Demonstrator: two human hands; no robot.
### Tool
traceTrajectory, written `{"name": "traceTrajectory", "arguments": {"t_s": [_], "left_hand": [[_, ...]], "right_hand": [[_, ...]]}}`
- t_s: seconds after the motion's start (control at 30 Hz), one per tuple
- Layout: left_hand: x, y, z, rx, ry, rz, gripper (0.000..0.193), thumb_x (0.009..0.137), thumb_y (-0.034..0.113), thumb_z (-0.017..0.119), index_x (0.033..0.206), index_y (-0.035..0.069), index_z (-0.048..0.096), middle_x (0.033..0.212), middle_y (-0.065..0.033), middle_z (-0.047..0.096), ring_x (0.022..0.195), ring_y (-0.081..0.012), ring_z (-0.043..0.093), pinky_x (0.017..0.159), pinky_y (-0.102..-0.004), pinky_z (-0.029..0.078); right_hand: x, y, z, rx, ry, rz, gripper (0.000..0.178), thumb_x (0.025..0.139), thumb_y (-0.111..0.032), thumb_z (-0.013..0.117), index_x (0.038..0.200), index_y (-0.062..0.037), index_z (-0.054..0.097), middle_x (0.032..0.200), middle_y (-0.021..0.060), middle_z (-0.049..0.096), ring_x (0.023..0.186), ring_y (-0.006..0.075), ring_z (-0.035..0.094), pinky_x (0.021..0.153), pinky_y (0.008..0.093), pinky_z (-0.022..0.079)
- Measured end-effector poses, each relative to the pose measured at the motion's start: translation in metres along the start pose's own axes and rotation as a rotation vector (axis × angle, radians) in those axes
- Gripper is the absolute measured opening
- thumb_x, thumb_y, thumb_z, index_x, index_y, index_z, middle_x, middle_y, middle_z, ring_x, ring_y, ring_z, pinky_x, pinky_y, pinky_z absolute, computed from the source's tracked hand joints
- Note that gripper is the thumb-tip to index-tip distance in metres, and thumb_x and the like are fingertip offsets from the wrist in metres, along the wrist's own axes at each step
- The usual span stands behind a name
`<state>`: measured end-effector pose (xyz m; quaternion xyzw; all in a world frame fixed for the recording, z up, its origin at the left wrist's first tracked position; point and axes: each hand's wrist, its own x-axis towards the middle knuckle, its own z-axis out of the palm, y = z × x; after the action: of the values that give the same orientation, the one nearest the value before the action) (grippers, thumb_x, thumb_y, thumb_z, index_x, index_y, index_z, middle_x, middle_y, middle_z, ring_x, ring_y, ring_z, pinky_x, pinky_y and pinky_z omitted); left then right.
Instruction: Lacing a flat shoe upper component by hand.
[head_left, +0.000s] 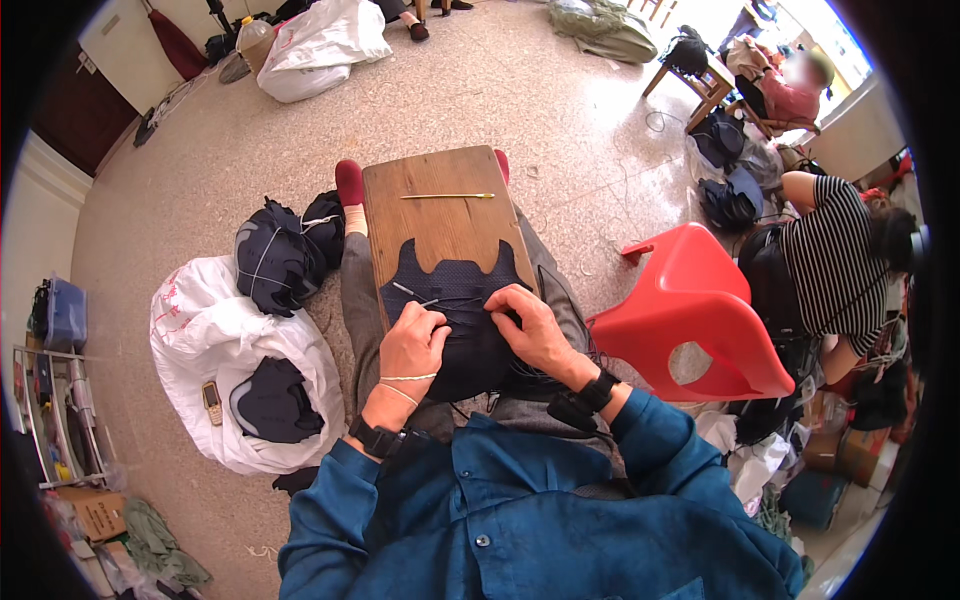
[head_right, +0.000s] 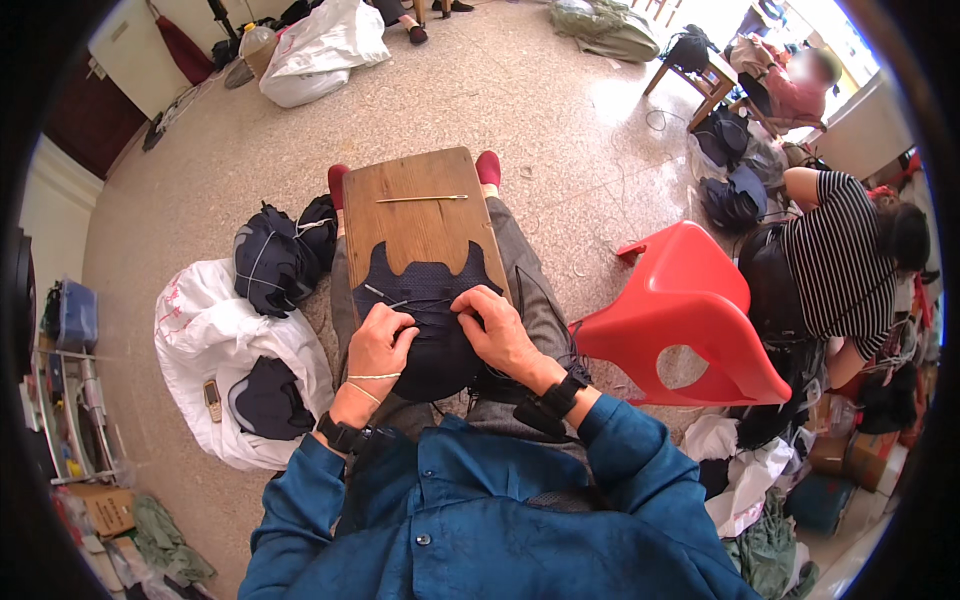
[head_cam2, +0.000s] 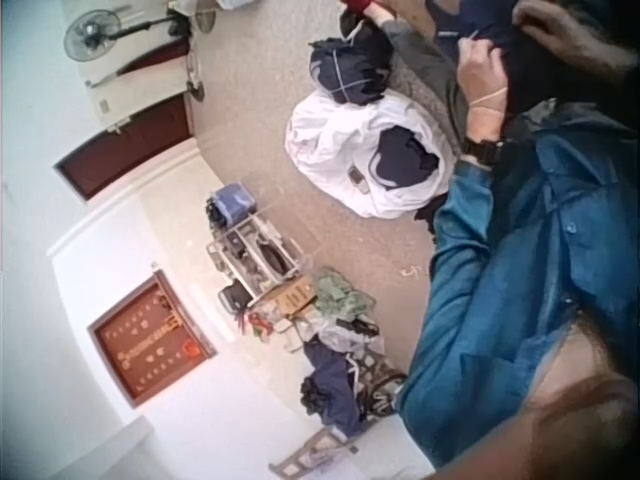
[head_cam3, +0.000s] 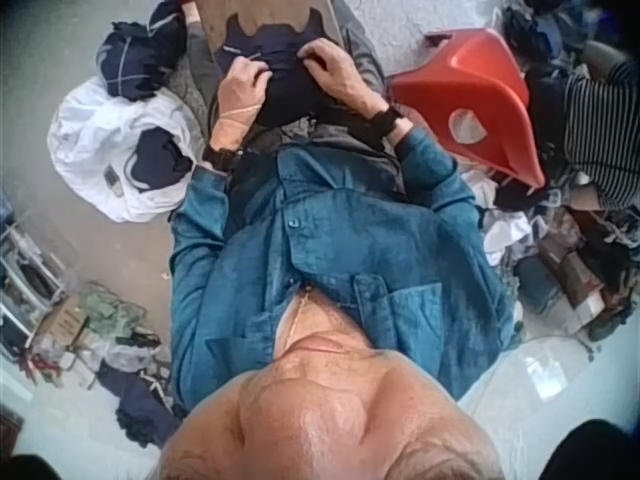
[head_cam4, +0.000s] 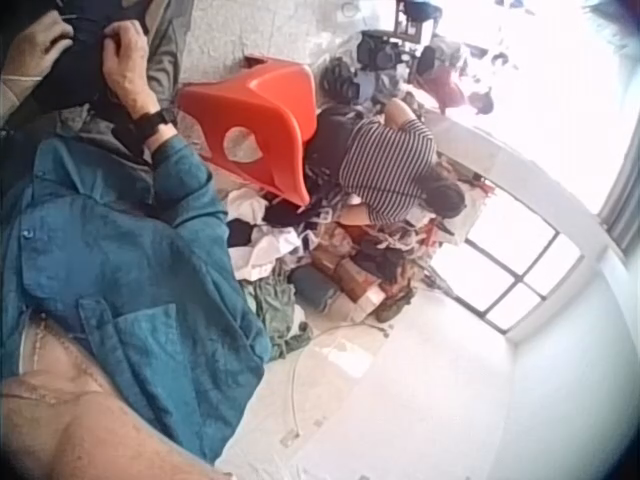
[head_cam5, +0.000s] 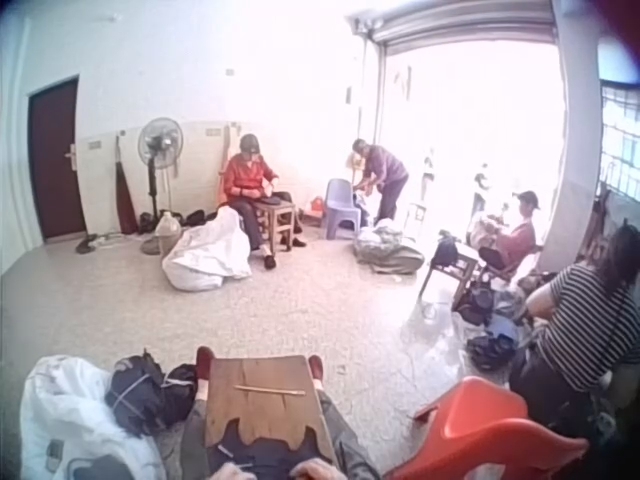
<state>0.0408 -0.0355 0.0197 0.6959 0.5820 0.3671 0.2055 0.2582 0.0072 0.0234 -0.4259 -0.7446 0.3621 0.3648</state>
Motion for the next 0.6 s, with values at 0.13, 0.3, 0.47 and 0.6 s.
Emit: {"name": "traceTrajectory", "arguments": {"t_s": [0.13, 0.3, 0.47, 0.6], "left_hand": [[0.008, 0.008, 0.001, 0.064, -0.088, -0.076, 0.011, 0.084, 0.011, 0.074, 0.088, 0.005, 0.066, 0.092, -0.0117, 0.058, 0.086, -0.0343, 0.065, 0.074, -0.0421, 0.053], [0.019, 0.008, 0.001, 0.135, -0.161, -0.021, 0.010, 0.083, 0.007, 0.072, 0.084, 0.003, 0.062, 0.086, -0.0134, 0.057, 0.082, -0.0373, 0.063, 0.072, -0.0454, 0.051], [0.023, 0.003, -0.002, 0.123, -0.198, 0.145, 0.008, 0.083, 0.004, 0.067, 0.084, 0.002, 0.059, 0.085, -0.0181, 0.054, 0.080, -0.0419, 0.061, 0.070, -0.0473, 0.052], [0.021, -0.013, -0.008, 0.036, -0.179, 0.061, 0.012, 0.082, 0.004, 0.070, 0.081, 0.001, 0.058, 0.082, -0.0145, 0.054, 0.073, -0.0343, 0.063, 0.065, -0.0425, 0.053]], "right_hand": [[-0.003, 0.001, 0.000, 0.020, 0.022, -0.016, 0.012, 0.088, 0.002, 0.063, 0.099, -0.0006, 0.064, 0.096, 0.0136, 0.064, 0.094, 0.0315, 0.065, 0.082, 0.0382, 0.052], [-0.005, 0.002, 0.003, 0.017, 0.048, -0.031, 0.011, 0.087, 0.002, 0.062, 0.098, -0.0009, 0.064, 0.098, 0.0130, 0.065, 0.095, 0.0313, 0.065, 0.083, 0.0387, 0.051], [-0.005, 0.006, 0.008, -0.048, 0.077, -0.046, 0.010, 0.087, 0.001, 0.063, 0.097, -0.0029, 0.064, 0.099, 0.0117, 0.065, 0.096, 0.0317, 0.065, 0.085, 0.0398, 0.049], [-0.005, 0.003, 0.006, -0.069, 0.063, -0.029, 0.012, 0.087, 0.003, 0.063, 0.098, -0.0005, 0.065, 0.101, 0.0132, 0.065, 0.099, 0.0316, 0.065, 0.088, 0.0383, 0.051]]}}
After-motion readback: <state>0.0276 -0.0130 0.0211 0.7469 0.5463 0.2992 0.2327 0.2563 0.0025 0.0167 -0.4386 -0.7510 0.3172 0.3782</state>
